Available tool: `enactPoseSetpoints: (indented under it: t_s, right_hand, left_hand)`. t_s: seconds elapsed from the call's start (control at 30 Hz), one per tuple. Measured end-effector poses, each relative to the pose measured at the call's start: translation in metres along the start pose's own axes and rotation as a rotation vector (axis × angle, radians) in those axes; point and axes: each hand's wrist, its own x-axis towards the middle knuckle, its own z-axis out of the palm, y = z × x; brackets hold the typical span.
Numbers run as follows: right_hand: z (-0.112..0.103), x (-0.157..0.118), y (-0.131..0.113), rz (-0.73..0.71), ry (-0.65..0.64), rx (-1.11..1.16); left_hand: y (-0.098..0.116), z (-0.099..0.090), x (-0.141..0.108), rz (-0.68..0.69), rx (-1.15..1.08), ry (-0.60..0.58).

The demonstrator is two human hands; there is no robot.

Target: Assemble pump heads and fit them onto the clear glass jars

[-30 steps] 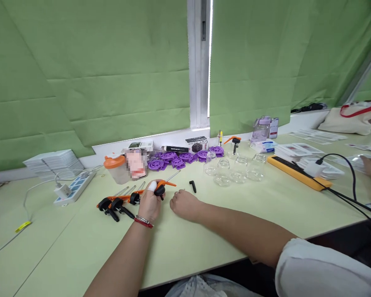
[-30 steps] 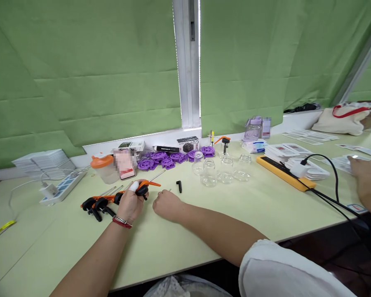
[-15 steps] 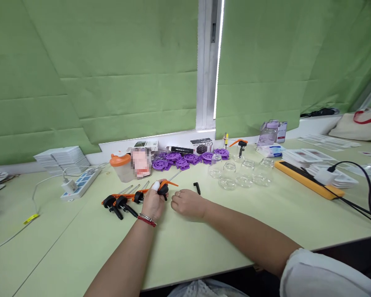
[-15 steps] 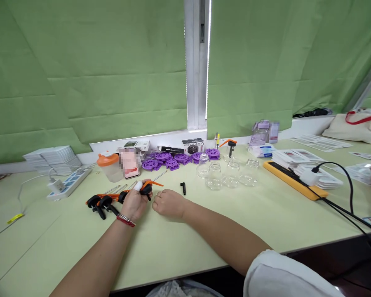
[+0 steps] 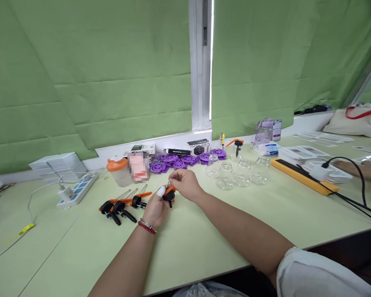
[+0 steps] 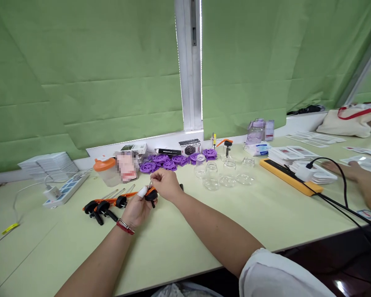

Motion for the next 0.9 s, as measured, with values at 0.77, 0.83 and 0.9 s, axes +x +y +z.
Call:
enactPoseSetpoints:
  t_s: [0.77,0.83,0.9]
  right_hand:
    - [-0.004,0.008,0.008,0.132,-0.170,-0.186]
    - [-0.005,0.003,0.009,0.085,-0.235,-0.271]
    - [-0.006,-0.001,0.008,0.043,-0.287,-0.309]
  left_hand:
    - [0.001,0.004,-0.004,-0.168,0.076,-0.077]
    - [0.003,0.003,-0.004,-0.173,0.063,-0.070]
    - [0.004,0.003,-0.003,-0.165,0.051,-0.061]
